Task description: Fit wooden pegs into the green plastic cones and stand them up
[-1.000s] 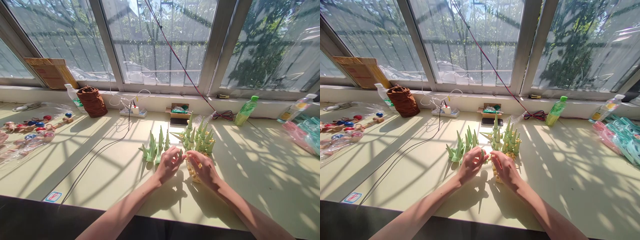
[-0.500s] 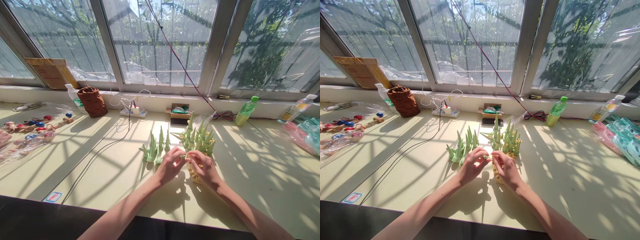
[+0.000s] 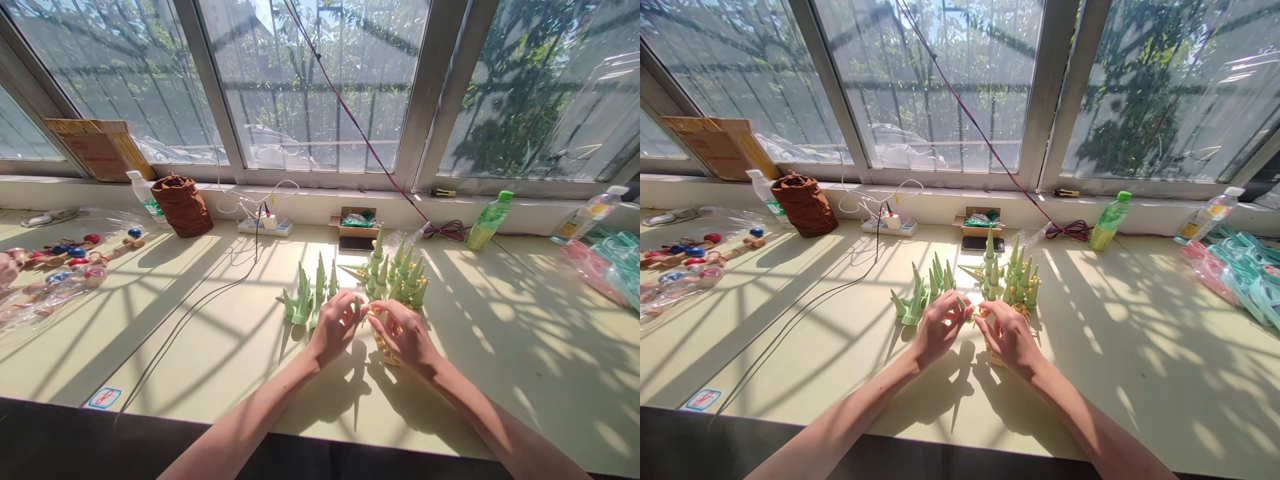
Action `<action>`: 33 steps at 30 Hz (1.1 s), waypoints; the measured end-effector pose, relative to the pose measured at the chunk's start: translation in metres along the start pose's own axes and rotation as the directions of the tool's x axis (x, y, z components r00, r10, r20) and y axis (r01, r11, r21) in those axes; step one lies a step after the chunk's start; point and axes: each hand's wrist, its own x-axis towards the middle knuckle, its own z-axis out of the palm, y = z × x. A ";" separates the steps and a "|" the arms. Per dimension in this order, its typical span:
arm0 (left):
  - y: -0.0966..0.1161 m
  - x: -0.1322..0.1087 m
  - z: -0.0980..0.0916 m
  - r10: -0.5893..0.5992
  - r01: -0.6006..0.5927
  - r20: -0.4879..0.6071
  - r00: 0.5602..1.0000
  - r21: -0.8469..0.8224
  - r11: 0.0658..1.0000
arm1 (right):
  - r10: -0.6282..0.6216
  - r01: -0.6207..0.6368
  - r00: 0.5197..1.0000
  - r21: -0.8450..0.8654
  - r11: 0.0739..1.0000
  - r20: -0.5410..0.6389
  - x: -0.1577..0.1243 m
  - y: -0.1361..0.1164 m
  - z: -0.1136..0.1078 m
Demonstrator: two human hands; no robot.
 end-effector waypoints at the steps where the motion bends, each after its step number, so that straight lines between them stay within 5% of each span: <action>1: 0.000 0.000 0.000 0.000 0.000 0.001 1.000 -0.001 1.000 | -0.001 0.001 1.000 -0.001 1.000 0.010 0.000 0.001 0.000; 20: 0.002 0.000 -0.001 0.037 -0.038 0.030 0.999 0.043 0.998 | -0.008 0.010 0.998 -0.025 1.000 0.061 0.000 0.002 0.002; 33: 0.007 -0.001 -0.002 0.052 -0.043 0.111 0.992 -0.084 0.996 | 0.088 -0.088 0.996 -0.019 0.996 0.026 0.001 -0.004 0.000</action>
